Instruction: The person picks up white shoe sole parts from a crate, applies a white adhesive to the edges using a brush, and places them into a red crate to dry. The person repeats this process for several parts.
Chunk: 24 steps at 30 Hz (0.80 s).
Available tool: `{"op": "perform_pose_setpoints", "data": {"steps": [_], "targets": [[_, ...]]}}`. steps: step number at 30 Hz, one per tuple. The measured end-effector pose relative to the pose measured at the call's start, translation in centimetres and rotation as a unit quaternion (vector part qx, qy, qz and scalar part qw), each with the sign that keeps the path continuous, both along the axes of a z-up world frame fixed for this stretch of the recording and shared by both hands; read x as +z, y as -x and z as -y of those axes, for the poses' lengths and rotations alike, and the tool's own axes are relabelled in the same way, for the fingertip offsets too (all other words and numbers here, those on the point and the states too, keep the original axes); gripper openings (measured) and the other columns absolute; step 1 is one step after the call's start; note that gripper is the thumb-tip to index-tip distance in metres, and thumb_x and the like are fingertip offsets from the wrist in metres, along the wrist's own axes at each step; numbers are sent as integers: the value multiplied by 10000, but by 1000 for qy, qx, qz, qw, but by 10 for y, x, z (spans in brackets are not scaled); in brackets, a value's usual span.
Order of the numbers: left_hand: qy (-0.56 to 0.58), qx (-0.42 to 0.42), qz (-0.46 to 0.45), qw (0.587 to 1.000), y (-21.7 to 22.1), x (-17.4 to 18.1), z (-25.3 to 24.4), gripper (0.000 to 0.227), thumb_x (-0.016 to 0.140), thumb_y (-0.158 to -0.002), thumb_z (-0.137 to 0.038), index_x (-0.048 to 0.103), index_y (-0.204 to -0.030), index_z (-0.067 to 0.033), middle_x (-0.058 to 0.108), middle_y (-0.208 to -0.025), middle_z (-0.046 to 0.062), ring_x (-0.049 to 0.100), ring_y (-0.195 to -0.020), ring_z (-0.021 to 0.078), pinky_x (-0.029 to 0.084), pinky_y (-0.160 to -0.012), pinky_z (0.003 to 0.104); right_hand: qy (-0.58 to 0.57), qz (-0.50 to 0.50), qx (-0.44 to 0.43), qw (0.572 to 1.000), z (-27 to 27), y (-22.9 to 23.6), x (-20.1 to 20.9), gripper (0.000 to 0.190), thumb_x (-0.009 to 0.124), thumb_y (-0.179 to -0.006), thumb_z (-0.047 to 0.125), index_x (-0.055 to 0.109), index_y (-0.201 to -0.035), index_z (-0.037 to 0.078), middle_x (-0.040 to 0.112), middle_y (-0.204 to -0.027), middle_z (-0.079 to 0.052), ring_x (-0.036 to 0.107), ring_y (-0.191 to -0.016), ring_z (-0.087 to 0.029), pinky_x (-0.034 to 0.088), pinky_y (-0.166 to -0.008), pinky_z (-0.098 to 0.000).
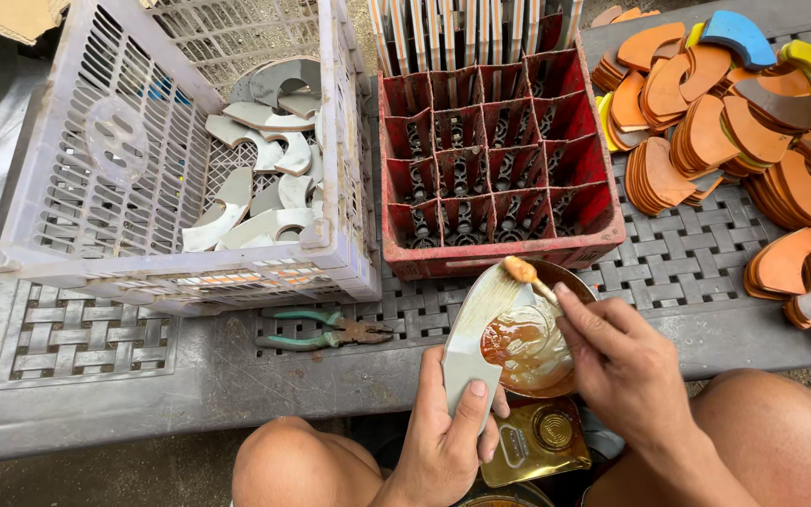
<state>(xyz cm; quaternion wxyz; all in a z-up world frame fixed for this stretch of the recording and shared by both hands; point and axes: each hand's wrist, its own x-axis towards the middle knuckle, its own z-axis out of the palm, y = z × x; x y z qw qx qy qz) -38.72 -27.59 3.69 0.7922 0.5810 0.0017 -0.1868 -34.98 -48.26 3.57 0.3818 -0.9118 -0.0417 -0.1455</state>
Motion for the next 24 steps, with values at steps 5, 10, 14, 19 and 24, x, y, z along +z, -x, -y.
{"op": "perform_pose_setpoints", "data": {"steps": [5,10,14,19,24], "targets": [[-15,2,0,1000,-1,0,-2,370,426,-1085,-266,349,-1337,-6,592,-926,125,496,-543,66,426,-483,198,-38,-9,174,984,-8,10,-2,443,723,-811,27,724,-1246,116,687,-877,-70,694,-677,-196,564,-580,-307],[-21,-8,31,999,2,-4,-1,387,415,-1096,-261,339,-1362,8,585,-949,125,491,-560,65,424,-505,195,-1,1,41,999,1,-1,-3,393,740,-858,34,731,-1246,99,668,-871,-100,656,-652,-227,539,-594,-343],[-21,-1,46,999,3,-6,0,384,415,-1102,-261,326,-1351,17,589,-956,140,497,-565,70,427,-509,197,13,66,-23,997,0,1,1,369,728,-908,9,702,-1273,62,667,-920,-114,656,-709,-213,536,-629,-330],[9,24,40,999,6,-9,2,376,421,-1088,-260,333,-1329,14,588,-957,149,503,-556,74,426,-489,204,-38,72,99,992,-16,14,-2,443,722,-855,-2,679,-1292,58,673,-909,-97,670,-703,-174,564,-605,-285],[24,60,42,997,8,-9,4,346,430,-1094,-243,326,-1310,6,584,-961,151,500,-570,77,422,-496,200,15,39,-5,999,-14,7,-3,448,714,-883,-36,678,-1323,39,663,-938,-144,657,-711,-233,542,-617,-349]]}}
